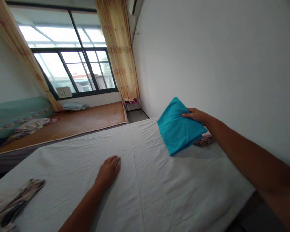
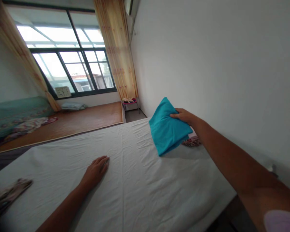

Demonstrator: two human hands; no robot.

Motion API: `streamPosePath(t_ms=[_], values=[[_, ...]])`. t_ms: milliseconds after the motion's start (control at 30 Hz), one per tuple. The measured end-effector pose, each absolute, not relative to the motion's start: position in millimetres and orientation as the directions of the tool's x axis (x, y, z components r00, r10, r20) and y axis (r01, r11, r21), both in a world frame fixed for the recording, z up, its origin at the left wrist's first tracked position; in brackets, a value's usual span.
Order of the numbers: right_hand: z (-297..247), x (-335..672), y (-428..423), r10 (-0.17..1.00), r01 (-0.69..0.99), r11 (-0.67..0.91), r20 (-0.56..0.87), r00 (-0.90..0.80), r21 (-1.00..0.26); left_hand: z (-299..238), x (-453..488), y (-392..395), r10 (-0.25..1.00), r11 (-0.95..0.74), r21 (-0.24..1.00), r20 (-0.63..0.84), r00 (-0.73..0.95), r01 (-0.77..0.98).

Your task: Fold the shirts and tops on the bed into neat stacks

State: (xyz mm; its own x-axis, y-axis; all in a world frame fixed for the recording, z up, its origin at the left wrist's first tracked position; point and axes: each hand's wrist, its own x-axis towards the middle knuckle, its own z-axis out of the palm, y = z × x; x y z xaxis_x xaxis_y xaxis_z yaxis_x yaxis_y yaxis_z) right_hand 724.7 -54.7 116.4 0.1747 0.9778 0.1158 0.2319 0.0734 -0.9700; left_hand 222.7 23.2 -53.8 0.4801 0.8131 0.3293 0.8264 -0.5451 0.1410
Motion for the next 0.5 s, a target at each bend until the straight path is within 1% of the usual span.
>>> streamPosePath(t_ms=[133,200,233,267,300,333,367,400,433,500], values=[[130.7,793.1,-65.3,0.969,0.241,0.049,0.106,0.225,-0.969,-55.9,221.0,26.9,0.815,-0.541,0.144,0.334,0.475,0.828],[125.8,828.2,-67.5,0.965,0.319,-0.026,0.06,0.256,-0.947,-56.1,220.8,27.7,0.817,-0.537,0.14,0.33,0.472,0.832],[120.3,844.2,-67.3,0.956,0.413,-0.088,0.04,0.292,-0.907,-55.9,220.9,27.7,0.818,-0.536,0.136,0.329,0.473,0.833],[113.2,857.9,-66.1,0.934,0.538,-0.167,0.041,0.354,-0.826,-55.6,221.2,27.5,0.817,-0.536,0.132,0.329,0.473,0.834],[104.6,868.6,-64.2,0.901,0.652,-0.259,0.065,0.429,-0.712,-55.2,221.4,27.3,0.816,-0.536,0.126,0.33,0.474,0.835],[94.8,875.6,-61.4,0.86,0.728,-0.347,0.109,0.498,-0.591,-54.8,221.6,27.0,0.815,-0.537,0.12,0.33,0.477,0.835],[84.0,878.6,-57.9,0.817,0.765,-0.421,0.161,0.553,-0.488,-54.6,221.7,26.9,0.814,-0.538,0.115,0.33,0.478,0.835],[72.3,877.5,-54.0,0.781,0.773,-0.472,0.205,0.59,-0.425,-54.5,221.7,26.8,0.812,-0.539,0.111,0.329,0.481,0.835],[59.6,872.9,-49.8,0.764,0.775,-0.492,0.23,0.603,-0.396,-54.6,221.6,26.8,0.811,-0.541,0.11,0.329,0.483,0.834],[32.3,856.6,-42.0,0.804,0.818,-0.459,0.231,0.549,-0.347,-54.7,221.6,26.7,0.81,-0.543,0.107,0.33,0.485,0.833]])
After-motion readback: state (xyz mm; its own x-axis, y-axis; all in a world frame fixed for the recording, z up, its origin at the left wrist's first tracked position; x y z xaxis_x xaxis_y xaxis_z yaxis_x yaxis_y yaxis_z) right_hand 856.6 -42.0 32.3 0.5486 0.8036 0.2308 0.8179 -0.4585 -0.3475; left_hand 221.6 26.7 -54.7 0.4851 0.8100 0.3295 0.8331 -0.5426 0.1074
